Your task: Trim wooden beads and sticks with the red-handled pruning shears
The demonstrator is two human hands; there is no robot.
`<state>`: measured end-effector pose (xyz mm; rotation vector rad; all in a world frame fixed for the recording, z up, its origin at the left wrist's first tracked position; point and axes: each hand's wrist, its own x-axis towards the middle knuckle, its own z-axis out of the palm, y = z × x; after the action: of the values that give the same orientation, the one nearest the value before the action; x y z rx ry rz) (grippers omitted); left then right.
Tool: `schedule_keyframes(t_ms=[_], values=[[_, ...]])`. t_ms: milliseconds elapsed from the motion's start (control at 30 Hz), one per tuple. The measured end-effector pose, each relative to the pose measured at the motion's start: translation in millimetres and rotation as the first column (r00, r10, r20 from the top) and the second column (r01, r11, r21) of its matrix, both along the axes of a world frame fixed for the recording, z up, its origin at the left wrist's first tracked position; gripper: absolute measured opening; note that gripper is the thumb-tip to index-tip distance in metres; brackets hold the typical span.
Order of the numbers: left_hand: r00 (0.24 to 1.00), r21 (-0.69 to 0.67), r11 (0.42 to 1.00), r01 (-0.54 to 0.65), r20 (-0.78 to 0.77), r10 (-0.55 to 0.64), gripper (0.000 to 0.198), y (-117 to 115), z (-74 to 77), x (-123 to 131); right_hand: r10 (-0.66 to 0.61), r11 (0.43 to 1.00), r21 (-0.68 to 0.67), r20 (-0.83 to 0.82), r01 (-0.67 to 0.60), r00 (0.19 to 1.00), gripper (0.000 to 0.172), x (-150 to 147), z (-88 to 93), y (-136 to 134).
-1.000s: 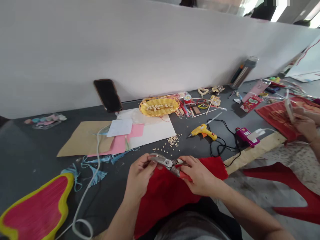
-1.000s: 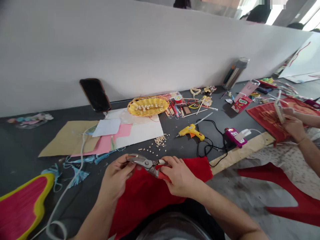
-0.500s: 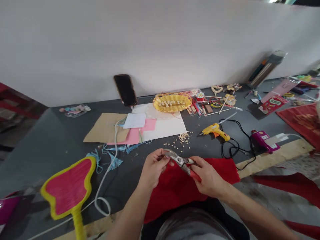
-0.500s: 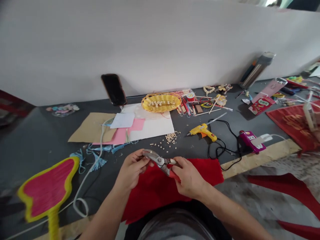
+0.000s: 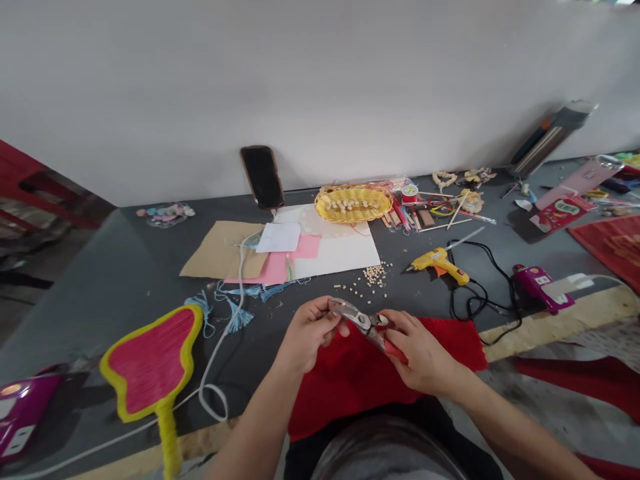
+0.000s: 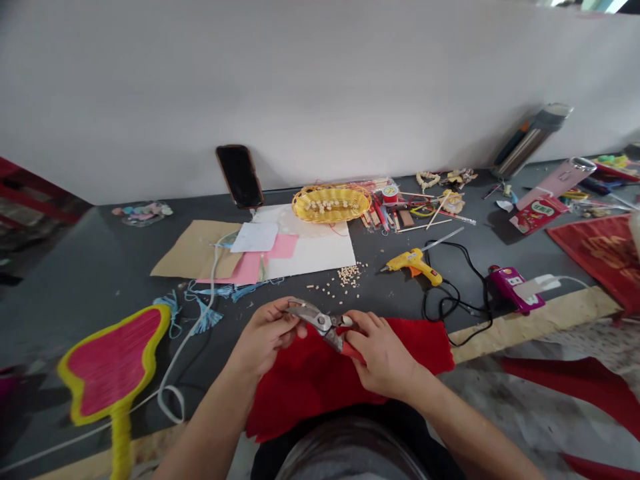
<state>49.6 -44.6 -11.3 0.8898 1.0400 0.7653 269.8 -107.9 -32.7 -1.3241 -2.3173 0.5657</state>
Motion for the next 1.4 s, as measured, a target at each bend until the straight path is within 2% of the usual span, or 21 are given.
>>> schedule_keyframes(t_ms=[167, 367, 433, 567, 633, 733, 900, 1033, 1167, 1400], values=[[1.000, 0.010, 1.000, 0.004, -0.024, -0.004, 0.023, 0.3, -3.4, 1.7, -0.001, 0.999, -0.037, -0.063, -0.001, 0.998, 0.032, -3.4, -5.5, -1.5], [0.982, 0.176, 0.981, -0.083, -0.151, 0.110, 0.019, -1.1, -7.3, 8.0, -0.036, 0.998, -0.052, -0.033, 0.034, 0.999, 0.026, -3.8, -8.0, -1.4], [0.993, 0.116, 0.991, -0.064, -0.092, 0.075, 0.019, -0.4, -5.1, 6.6, -0.015, 0.999, -0.045, -0.025, 0.014, 1.000, 0.025, -1.4, -5.7, -0.6], [0.994, -0.122, 0.992, 0.044, 0.109, -0.031, 0.024, 2.2, 1.0, 0.1, 0.036, 0.999, -0.025, -0.029, -0.037, 0.999, 0.029, 3.6, -1.4, 1.3], [0.989, -0.158, 0.986, 0.059, 0.141, -0.037, 0.027, 3.1, 2.5, -1.8, 0.038, 0.999, -0.017, -0.029, -0.039, 0.999, 0.031, 4.4, -1.5, 1.5], [0.993, -0.125, 0.991, 0.050, 0.114, -0.036, 0.027, 3.6, 1.0, -0.7, 0.022, 1.000, -0.013, -0.039, -0.023, 0.999, 0.032, 2.5, -4.1, 0.1], [0.999, -0.005, 1.000, -0.014, -0.029, 0.014, 0.027, 3.5, -6.2, 6.7, -0.008, 0.998, -0.069, -0.071, 0.003, 0.997, 0.033, -3.7, -6.7, -1.9], [0.997, 0.029, 0.999, -0.036, -0.071, 0.038, 0.029, 4.9, -8.7, 8.8, -0.005, 0.996, -0.093, -0.066, -0.001, 0.998, 0.032, -4.8, -6.9, 0.3], [0.998, 0.010, 1.000, -0.010, -0.068, 0.011, 0.032, 7.1, -8.4, 7.2, -0.010, 0.989, -0.148, -0.109, -0.006, 0.994, 0.026, -2.5, -8.5, 2.6], [0.993, 0.016, 0.999, 0.052, -0.107, -0.050, 0.033, 8.3, -11.7, 3.7, -0.022, 0.994, -0.110, -0.041, 0.017, 0.999, 0.023, 2.6, -8.7, 7.9]])
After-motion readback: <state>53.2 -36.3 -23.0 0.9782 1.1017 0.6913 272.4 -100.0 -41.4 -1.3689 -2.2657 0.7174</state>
